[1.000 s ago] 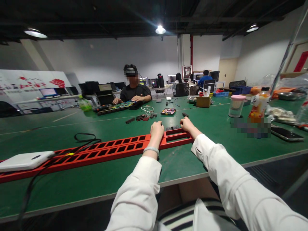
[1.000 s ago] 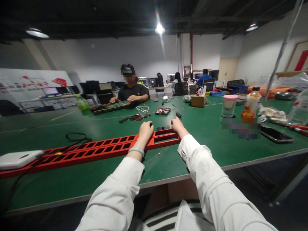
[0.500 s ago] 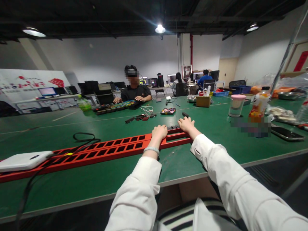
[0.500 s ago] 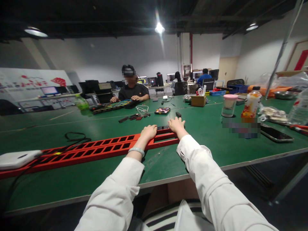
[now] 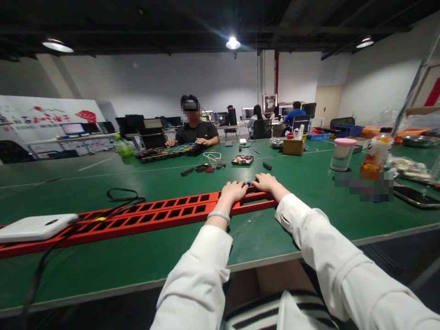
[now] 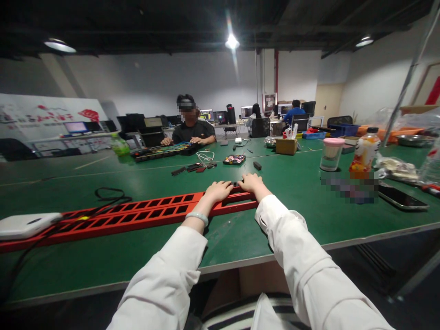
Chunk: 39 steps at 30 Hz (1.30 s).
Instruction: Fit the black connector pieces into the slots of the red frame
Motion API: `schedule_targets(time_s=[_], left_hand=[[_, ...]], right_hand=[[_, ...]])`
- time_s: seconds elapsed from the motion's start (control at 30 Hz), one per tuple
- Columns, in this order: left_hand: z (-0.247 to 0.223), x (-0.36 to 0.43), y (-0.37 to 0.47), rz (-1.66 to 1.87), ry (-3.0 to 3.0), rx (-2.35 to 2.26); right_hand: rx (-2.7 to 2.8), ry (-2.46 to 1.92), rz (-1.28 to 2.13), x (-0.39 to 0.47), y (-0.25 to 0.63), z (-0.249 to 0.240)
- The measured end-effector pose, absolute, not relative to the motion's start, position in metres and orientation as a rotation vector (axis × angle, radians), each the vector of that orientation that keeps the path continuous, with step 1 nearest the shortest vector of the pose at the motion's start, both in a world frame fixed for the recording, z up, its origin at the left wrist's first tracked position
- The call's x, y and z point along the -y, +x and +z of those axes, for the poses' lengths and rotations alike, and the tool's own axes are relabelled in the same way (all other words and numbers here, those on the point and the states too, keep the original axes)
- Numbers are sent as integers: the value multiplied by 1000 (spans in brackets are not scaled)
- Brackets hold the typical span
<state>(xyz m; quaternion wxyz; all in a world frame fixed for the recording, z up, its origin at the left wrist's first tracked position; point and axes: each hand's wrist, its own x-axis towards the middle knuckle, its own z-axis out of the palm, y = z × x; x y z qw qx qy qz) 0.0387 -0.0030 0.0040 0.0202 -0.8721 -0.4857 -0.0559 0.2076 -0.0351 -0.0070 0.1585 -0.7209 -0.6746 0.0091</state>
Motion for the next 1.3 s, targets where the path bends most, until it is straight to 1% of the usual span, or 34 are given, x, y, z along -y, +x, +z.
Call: schedule_targets(time_s=[0.2, 0.4, 0.53, 0.73, 0.93, 1.07, 1.3], left_hand=[[1, -4, 43, -196, -2653, 1602], [12, -20, 51, -258, -2744, 1867], [14, -30, 48, -335, -2794, 1822], [4, -32, 46, -711, -2722, 1729], [0, -30, 51, -932, -2709, 1629], [-1, -28, 51, -1011, -2697, 1594], [2, -27, 50, -1064, -2722, 1561]], right_hand=[[1949, -2009, 59, 24, 206, -7], [1830, -2068, 141, 12, 197, -7], [1788, -2064, 207, 6, 187, -6], [1764, -1944, 259, 9, 183, -8], [1654, -1930, 208, 13, 184, -7], [1564, -1927, 155, 16, 182, -5], [1512, -1917, 157, 17, 182, -4]])
